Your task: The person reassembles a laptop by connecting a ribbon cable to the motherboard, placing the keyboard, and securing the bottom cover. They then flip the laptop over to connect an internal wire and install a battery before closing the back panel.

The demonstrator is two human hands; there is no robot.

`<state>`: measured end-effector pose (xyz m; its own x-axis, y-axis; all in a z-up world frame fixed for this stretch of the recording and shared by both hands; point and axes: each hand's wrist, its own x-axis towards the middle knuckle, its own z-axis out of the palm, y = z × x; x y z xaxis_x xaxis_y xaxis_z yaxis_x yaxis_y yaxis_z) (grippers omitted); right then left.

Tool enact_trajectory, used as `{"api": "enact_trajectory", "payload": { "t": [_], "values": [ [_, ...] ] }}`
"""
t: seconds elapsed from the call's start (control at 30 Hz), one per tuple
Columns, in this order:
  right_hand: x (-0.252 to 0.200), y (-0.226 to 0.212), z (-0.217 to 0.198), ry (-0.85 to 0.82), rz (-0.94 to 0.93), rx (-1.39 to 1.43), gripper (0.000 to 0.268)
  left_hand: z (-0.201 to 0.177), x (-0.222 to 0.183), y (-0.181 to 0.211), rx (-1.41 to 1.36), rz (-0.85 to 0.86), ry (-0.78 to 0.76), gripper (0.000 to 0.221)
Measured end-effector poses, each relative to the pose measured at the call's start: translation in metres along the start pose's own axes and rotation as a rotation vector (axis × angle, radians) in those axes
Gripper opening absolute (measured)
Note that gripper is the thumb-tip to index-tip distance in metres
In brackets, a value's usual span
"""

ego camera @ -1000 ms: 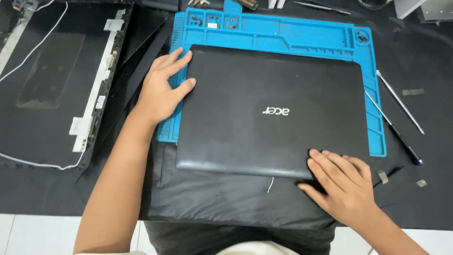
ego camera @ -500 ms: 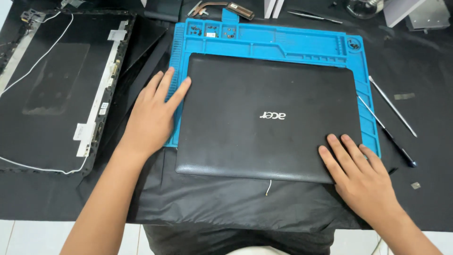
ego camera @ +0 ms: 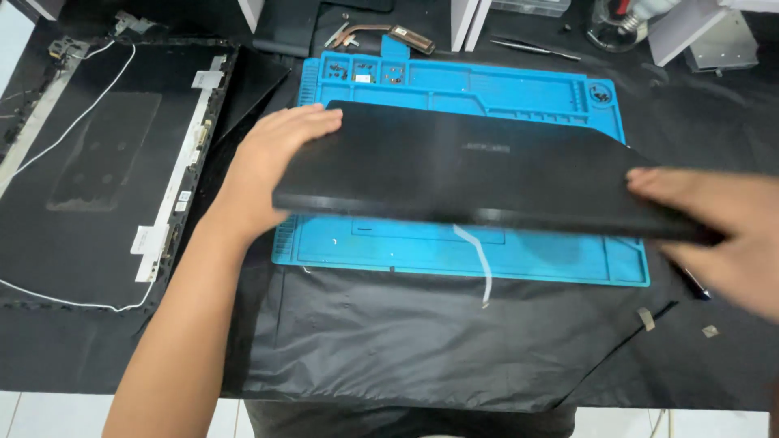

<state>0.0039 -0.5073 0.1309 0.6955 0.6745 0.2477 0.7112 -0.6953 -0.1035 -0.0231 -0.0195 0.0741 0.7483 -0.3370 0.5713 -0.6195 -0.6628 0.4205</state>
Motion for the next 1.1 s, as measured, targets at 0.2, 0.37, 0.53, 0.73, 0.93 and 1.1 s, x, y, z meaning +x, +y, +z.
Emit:
{"api": "enact_trajectory", "payload": {
  "t": [0.2, 0.37, 0.53, 0.73, 0.93, 1.1],
  "values": [
    [0.005, 0.106, 0.04, 0.235, 0.165, 0.337, 0.047, 0.016, 0.026, -0.028, -0.232, -0.203, 0.089, 0.047],
    [0.058, 0.076, 0.096, 0.698, 0.094, 0.951, 0.092, 0.034, 0.041, -0.052, -0.212, -0.247, 0.166, 0.037],
    [0.063, 0.141, 0.194, 0.591, 0.354, 0.858, 0.081, 0.069, 0.049, -0.084, -0.454, -0.314, 0.341, 0.045],
    [0.099, 0.117, 0.163, 0.718, 0.165, 0.805, 0.093, 0.083, 0.085, -0.089, -0.725, -0.115, 0.412, 0.057],
    [0.123, 0.077, 0.115, 0.791, 0.172, 0.907, 0.096, 0.063, 0.093, -0.082, -0.59, -0.212, 0.451, 0.046],
    [0.091, 0.049, 0.077, 0.618, 0.279, 1.068, 0.064, 0.034, 0.078, -0.011, -0.553, -0.41, 0.46, 0.046]
  ]
}}
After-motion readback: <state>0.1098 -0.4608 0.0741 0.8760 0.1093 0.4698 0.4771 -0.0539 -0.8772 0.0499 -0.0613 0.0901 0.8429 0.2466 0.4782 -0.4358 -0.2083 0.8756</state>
